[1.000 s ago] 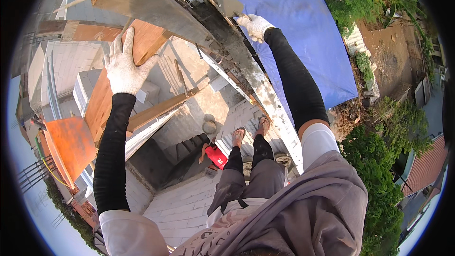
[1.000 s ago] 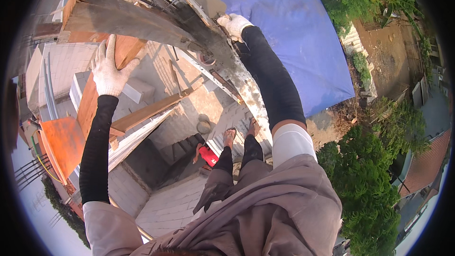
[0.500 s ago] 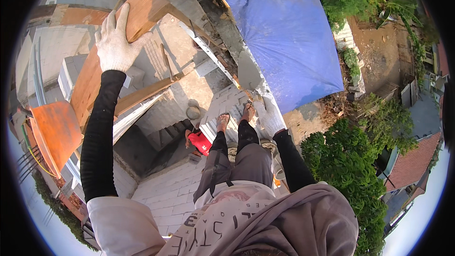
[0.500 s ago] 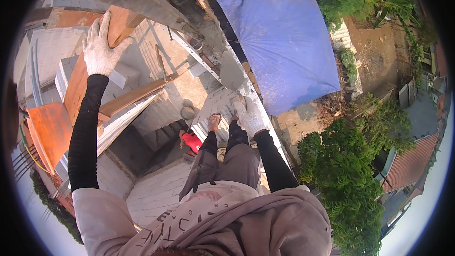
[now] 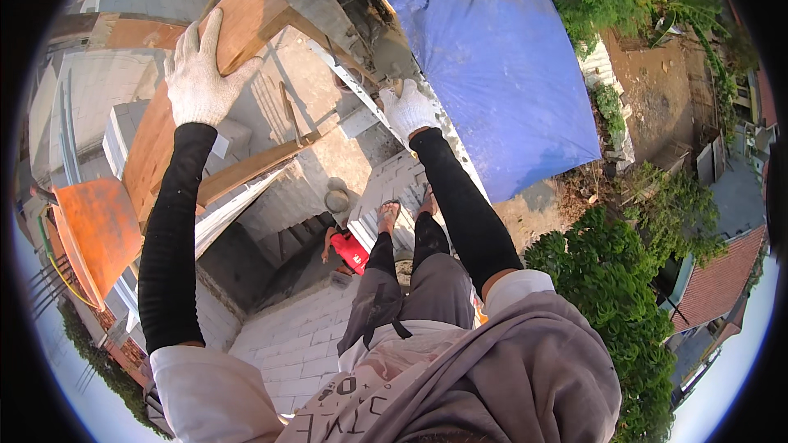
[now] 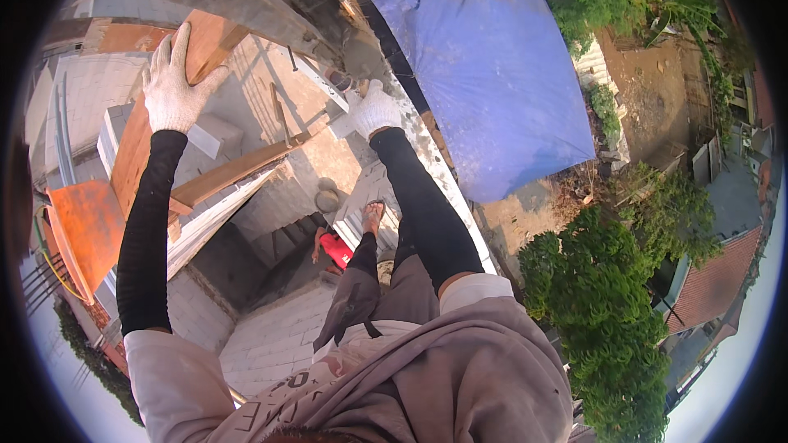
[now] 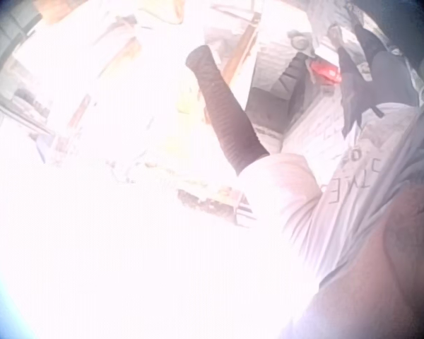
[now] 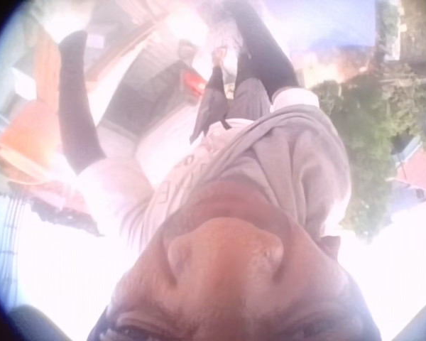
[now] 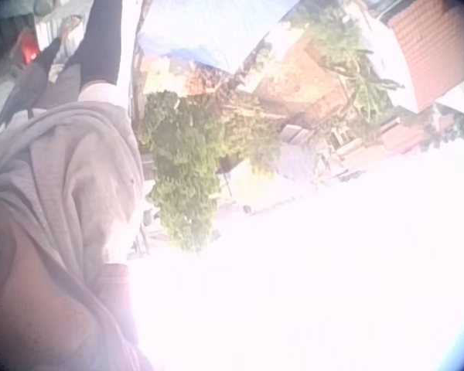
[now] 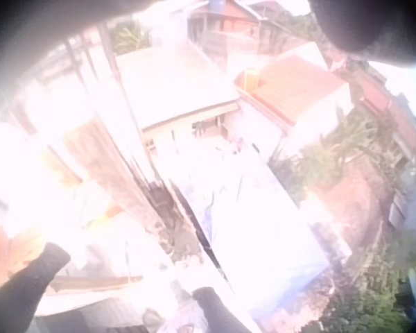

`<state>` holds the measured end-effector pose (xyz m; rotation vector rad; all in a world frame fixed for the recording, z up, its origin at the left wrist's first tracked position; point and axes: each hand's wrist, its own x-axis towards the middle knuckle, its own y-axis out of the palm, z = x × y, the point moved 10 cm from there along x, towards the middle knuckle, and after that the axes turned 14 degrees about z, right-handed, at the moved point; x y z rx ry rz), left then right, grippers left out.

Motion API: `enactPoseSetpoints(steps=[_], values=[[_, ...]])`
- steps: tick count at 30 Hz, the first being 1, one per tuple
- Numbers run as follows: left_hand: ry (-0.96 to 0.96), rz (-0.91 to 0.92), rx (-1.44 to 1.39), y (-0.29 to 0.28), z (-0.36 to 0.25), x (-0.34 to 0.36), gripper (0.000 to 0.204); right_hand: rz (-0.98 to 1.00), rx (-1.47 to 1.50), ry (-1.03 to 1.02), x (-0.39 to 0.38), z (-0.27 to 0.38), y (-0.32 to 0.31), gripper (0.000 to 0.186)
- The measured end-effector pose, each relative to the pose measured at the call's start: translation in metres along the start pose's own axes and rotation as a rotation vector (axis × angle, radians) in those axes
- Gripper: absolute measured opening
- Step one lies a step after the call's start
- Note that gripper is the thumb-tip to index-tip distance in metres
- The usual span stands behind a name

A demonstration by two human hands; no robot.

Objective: The person scoops wet cement from a bucket using a trowel and applies it to a vertical wall surface. They repeatedly smooth the cement along the wall edge, working in a linear fashion while standing on a narrow ledge.

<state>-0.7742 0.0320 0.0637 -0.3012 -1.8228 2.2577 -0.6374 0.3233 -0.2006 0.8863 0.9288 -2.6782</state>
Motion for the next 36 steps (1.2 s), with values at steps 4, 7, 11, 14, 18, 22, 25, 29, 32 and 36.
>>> enactPoseSetpoints(steps=[4, 7, 11, 14, 18, 22, 25, 29, 32, 36], values=[[0.011, -0.012, -0.004, -0.005, -0.007, 0.002, 0.102, 0.010, -0.098, -0.034, -0.002, 0.000, -0.007, 0.058], [0.033, -0.033, 0.007, -0.006, -0.007, -0.002, 0.102, -0.077, -0.160, -0.113, -0.010, 0.023, -0.001, 0.059], [0.054, -0.045, 0.016, -0.006, -0.010, -0.001, 0.103, -0.170, -0.344, -0.069, -0.002, 0.055, 0.013, 0.054], [0.084, -0.039, -0.006, -0.007, -0.014, 0.005, 0.103, -0.162, -0.428, -0.195, 0.034, 0.058, -0.009, 0.042], [0.091, -0.056, -0.033, -0.004, -0.006, 0.000, 0.102, -0.195, -0.346, -0.293, -0.020, 0.036, -0.026, 0.047], [0.066, -0.028, -0.044, -0.007, -0.008, -0.004, 0.101, -0.071, -0.412, -0.264, -0.049, 0.012, -0.013, 0.060], [0.092, -0.049, -0.039, -0.004, -0.008, 0.002, 0.102, -0.127, -0.468, -0.256, -0.020, 0.025, -0.030, 0.051], [0.094, -0.064, -0.025, -0.006, -0.014, 0.000, 0.102, -0.142, -0.530, -0.234, -0.005, 0.050, -0.026, 0.039], [0.075, -0.069, 0.001, -0.002, -0.004, -0.004, 0.102, -0.128, -0.547, -0.151, -0.020, 0.044, -0.013, 0.046], [0.074, -0.096, 0.008, -0.002, 0.000, -0.008, 0.102, -0.196, -0.543, -0.133, -0.016, 0.033, -0.022, 0.050]])
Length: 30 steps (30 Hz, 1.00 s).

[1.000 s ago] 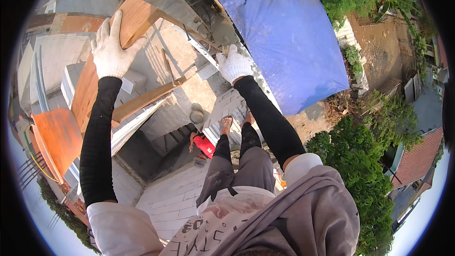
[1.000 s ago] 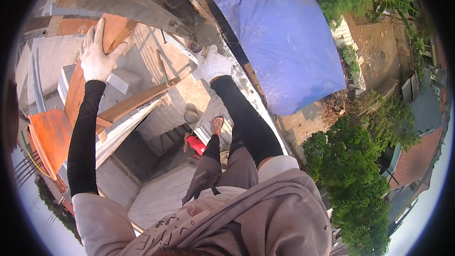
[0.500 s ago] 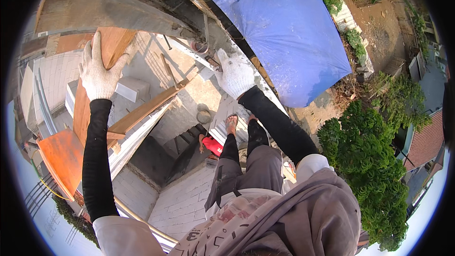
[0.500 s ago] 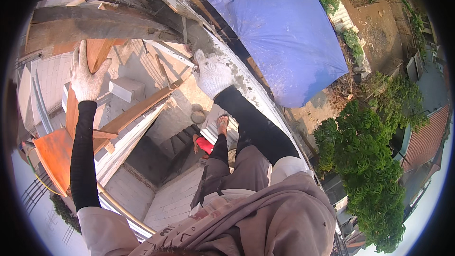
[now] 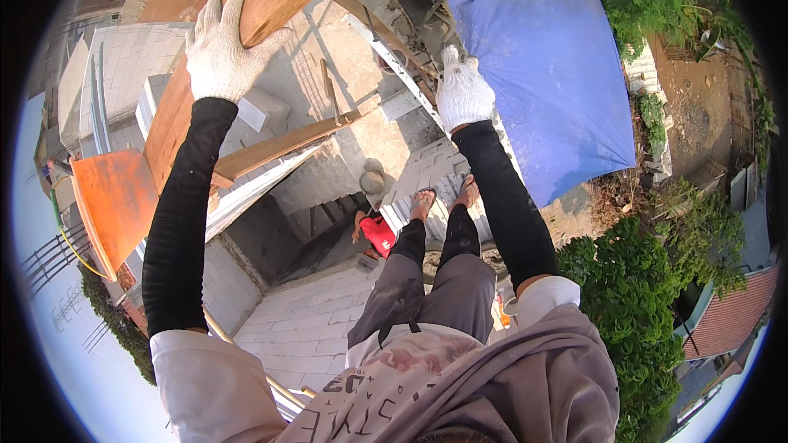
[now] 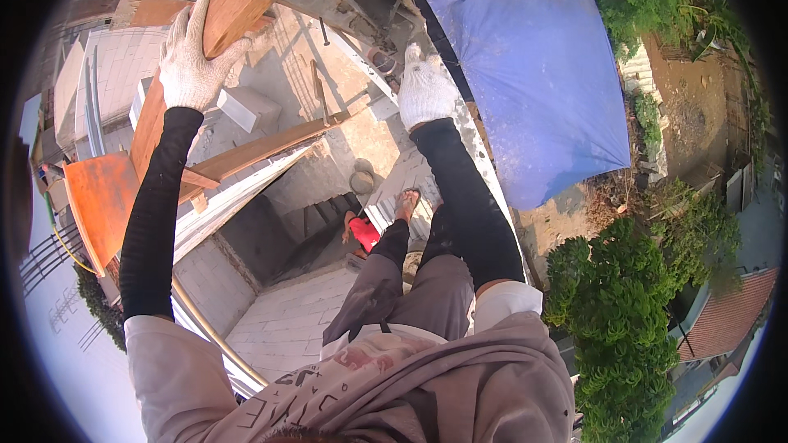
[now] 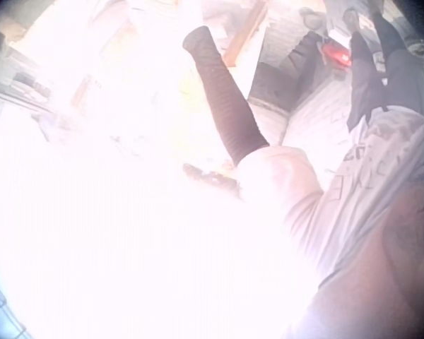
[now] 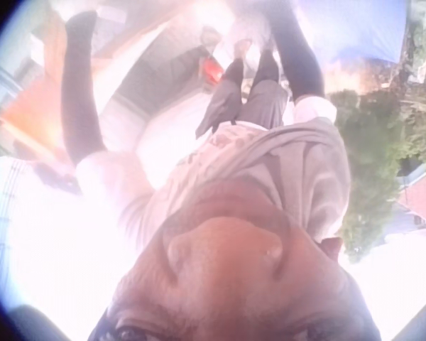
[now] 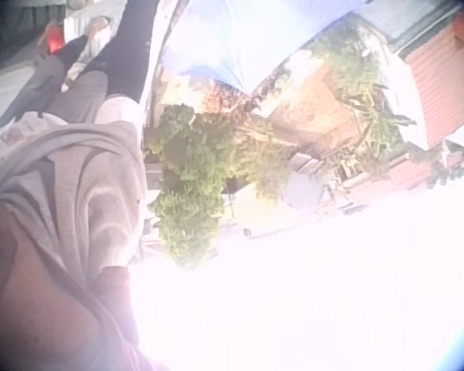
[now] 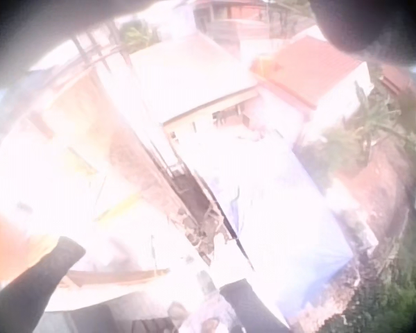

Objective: The person scoops wet cement from a bucket using a trowel and applies it to a vertical wall surface. They repeatedly smooth the cement along the wall edge, working in a linear fashion while standing on a narrow ledge.

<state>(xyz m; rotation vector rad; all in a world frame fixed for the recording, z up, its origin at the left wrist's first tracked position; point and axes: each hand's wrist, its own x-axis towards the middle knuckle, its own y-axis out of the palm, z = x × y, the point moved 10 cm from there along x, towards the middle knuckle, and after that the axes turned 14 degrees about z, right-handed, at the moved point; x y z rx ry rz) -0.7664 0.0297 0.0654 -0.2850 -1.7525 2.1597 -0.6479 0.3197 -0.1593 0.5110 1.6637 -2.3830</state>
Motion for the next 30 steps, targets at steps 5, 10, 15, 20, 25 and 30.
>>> enactPoseSetpoints(steps=[5, 10, 15, 20, 25, 30], values=[[0.031, -0.022, -0.012, 0.005, -0.003, 0.010, 0.102, -0.110, 0.010, -0.098, 0.041, 0.031, -0.009, 0.039], [0.019, -0.009, 0.015, 0.007, 0.001, 0.004, 0.103, -0.136, 0.107, -0.034, 0.011, 0.021, 0.013, 0.036], [0.014, 0.021, 0.045, 0.001, -0.007, 0.009, 0.104, -0.257, 0.118, -0.061, 0.011, 0.016, -0.007, 0.032], [-0.015, 0.070, 0.032, -0.002, -0.007, 0.009, 0.104, -0.293, 0.147, -0.036, 0.000, 0.015, -0.002, 0.034], [0.000, 0.071, 0.011, -0.002, -0.017, 0.014, 0.104, -0.200, 0.327, -0.026, -0.012, -0.016, 0.033, 0.055], [-0.015, 0.069, 0.000, 0.000, 0.000, 0.009, 0.106, -0.269, 0.639, -0.043, -0.188, -0.042, 0.031, 0.055]])
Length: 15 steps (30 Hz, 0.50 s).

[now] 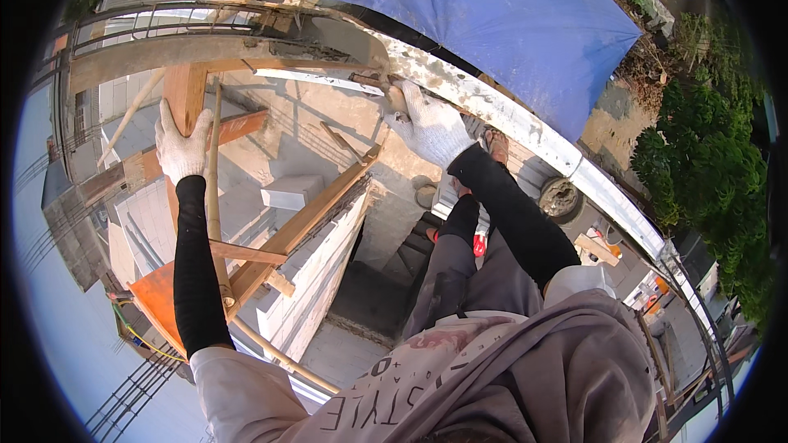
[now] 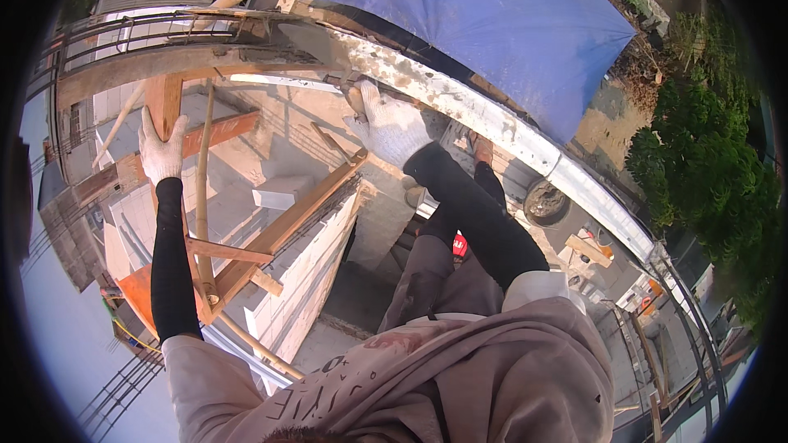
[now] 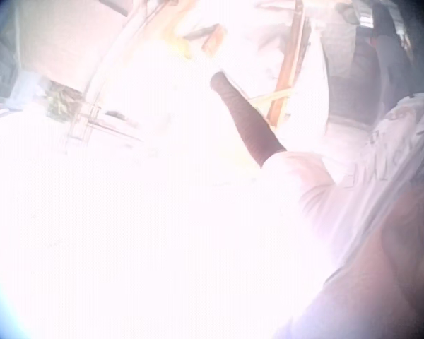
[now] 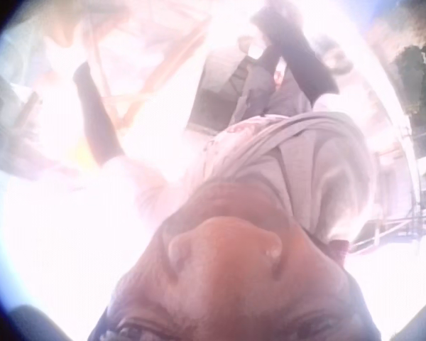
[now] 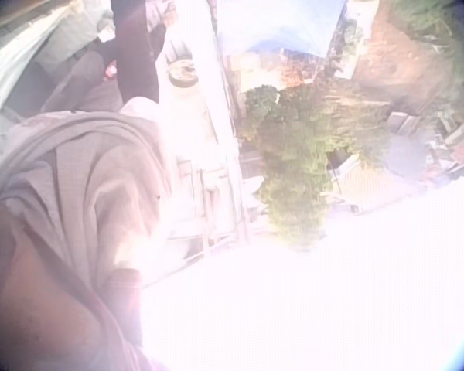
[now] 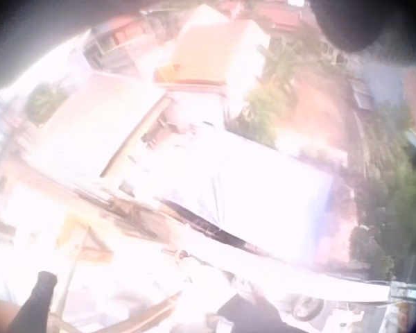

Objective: The person scoops wet cement from a bucket using a trowel and applies it to a vertical wall surface. They repeatedly smooth the cement along the wall edge, working in a linear fashion while standing on a narrow ledge.

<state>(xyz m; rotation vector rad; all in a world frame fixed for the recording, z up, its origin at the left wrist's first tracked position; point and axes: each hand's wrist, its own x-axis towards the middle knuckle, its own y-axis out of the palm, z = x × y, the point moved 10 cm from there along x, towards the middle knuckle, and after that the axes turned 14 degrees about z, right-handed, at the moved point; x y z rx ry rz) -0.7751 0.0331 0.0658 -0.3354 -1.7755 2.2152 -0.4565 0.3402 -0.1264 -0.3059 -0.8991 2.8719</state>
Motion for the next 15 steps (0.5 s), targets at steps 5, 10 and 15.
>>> enactPoseSetpoints(steps=[5, 10, 15], values=[[0.081, 0.023, -0.041, 0.007, -0.018, 0.019, 0.103, 0.093, 0.468, 0.584, -0.281, -0.112, 0.000, 0.053], [0.040, 0.126, 0.032, 0.031, 0.066, 0.034, 0.111, -0.254, 0.219, 1.056, -0.560, -0.190, 0.016, 0.053], [-0.081, 0.179, 0.352, 0.017, 0.041, 0.051, 0.118, -0.164, 0.343, 1.659, -0.703, -0.314, 0.143, 0.061]])
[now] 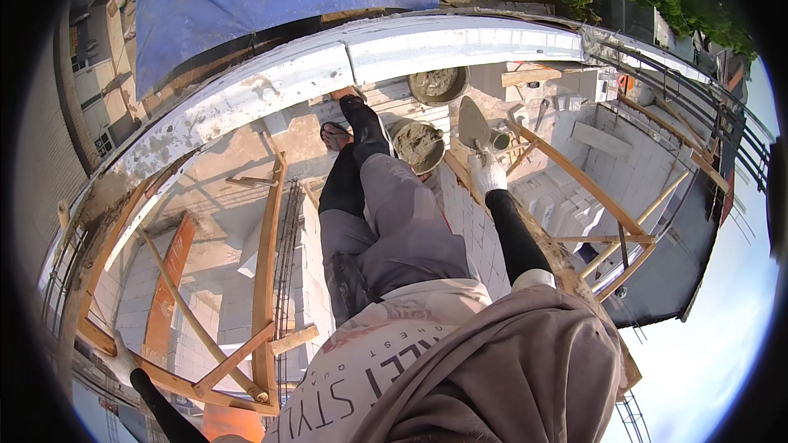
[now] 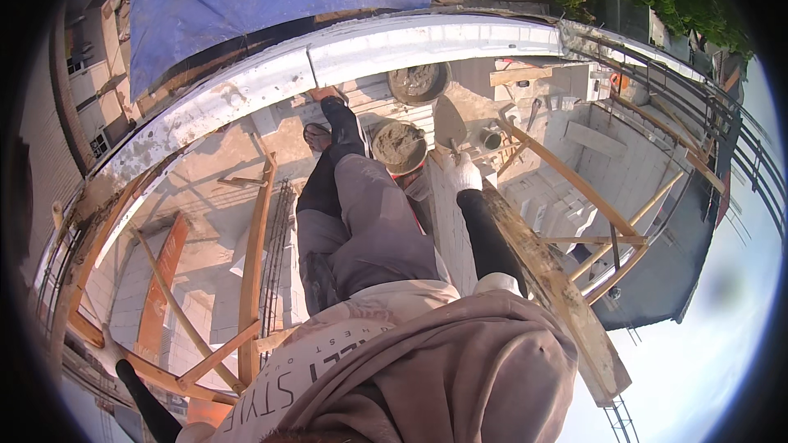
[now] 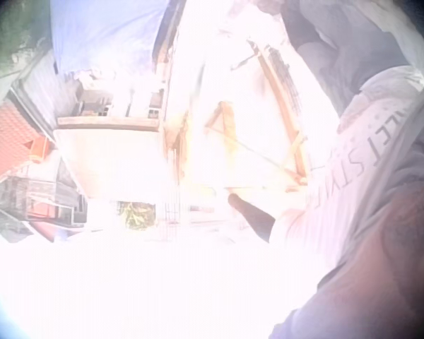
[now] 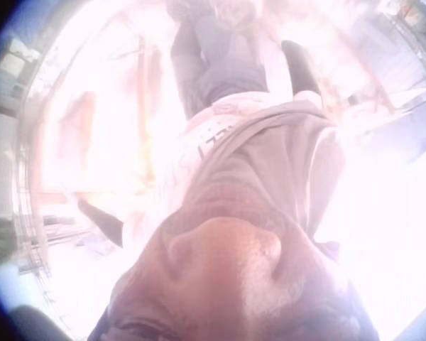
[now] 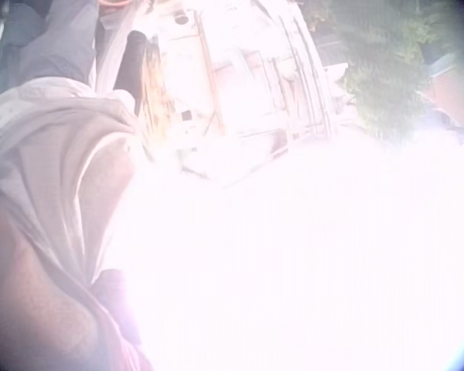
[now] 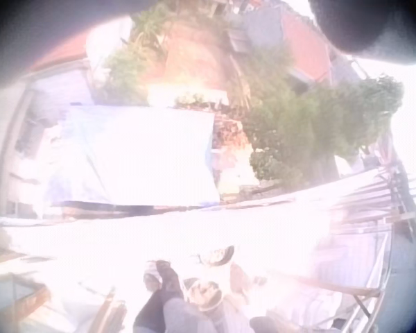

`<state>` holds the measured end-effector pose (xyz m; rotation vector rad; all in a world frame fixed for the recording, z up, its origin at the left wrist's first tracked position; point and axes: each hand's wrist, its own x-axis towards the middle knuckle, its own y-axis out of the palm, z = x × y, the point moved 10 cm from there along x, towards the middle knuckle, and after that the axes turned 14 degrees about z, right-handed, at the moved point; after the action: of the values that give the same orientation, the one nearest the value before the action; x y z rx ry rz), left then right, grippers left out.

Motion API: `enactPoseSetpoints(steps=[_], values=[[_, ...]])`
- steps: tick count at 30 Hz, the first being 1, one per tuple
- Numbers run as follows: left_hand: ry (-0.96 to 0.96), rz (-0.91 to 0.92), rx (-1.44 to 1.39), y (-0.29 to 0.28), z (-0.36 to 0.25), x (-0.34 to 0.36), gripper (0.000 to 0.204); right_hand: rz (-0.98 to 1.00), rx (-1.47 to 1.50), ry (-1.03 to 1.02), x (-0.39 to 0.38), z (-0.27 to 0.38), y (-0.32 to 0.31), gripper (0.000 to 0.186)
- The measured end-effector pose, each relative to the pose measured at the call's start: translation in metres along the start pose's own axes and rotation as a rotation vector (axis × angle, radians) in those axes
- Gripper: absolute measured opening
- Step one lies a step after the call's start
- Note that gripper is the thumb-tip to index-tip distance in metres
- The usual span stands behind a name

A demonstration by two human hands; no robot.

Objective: The person scoops wet cement from a bucket using a trowel and applies it to a vertical wall surface. They repeatedly smooth the cement along the wall edge, working in a linear fashion while standing on a narrow ledge.

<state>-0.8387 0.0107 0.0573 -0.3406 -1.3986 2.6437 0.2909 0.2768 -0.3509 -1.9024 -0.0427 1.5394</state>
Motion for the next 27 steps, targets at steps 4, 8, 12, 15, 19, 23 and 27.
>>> enactPoseSetpoints(steps=[4, 8, 12, 15, 19, 23, 27], values=[[-0.145, 0.165, 0.017, 0.004, 0.008, 0.023, 0.117, 0.134, 0.123, 0.144, 0.142, 0.000, 0.059, 0.062], [-0.148, 0.073, 0.051, -0.008, 0.014, 0.027, 0.113, 0.521, 0.193, 0.007, 0.268, 0.031, 0.132, 0.049], [-0.088, 0.107, -0.152, -0.031, -0.008, 0.048, 0.110, 0.482, 0.539, -0.052, 0.376, 0.038, 0.181, 0.069], [-0.166, 0.172, -0.187, 0.011, 0.043, 0.003, 0.099, 0.554, 0.751, 0.135, 0.362, 0.074, 0.177, 0.050], [-0.087, 0.127, -0.183, -0.017, 0.015, 0.040, 0.098, 0.271, 1.050, 0.033, 0.299, 0.075, 0.185, 0.041], [-0.289, 0.223, -0.113, -0.006, 0.020, 0.030, 0.106, 0.152, 1.145, -0.021, 0.290, 0.075, 0.190, 0.042], [-0.458, 0.308, -0.084, -0.017, 0.025, 0.026, 0.110, 0.083, 1.115, -0.046, 0.290, 0.062, 0.203, 0.044]])
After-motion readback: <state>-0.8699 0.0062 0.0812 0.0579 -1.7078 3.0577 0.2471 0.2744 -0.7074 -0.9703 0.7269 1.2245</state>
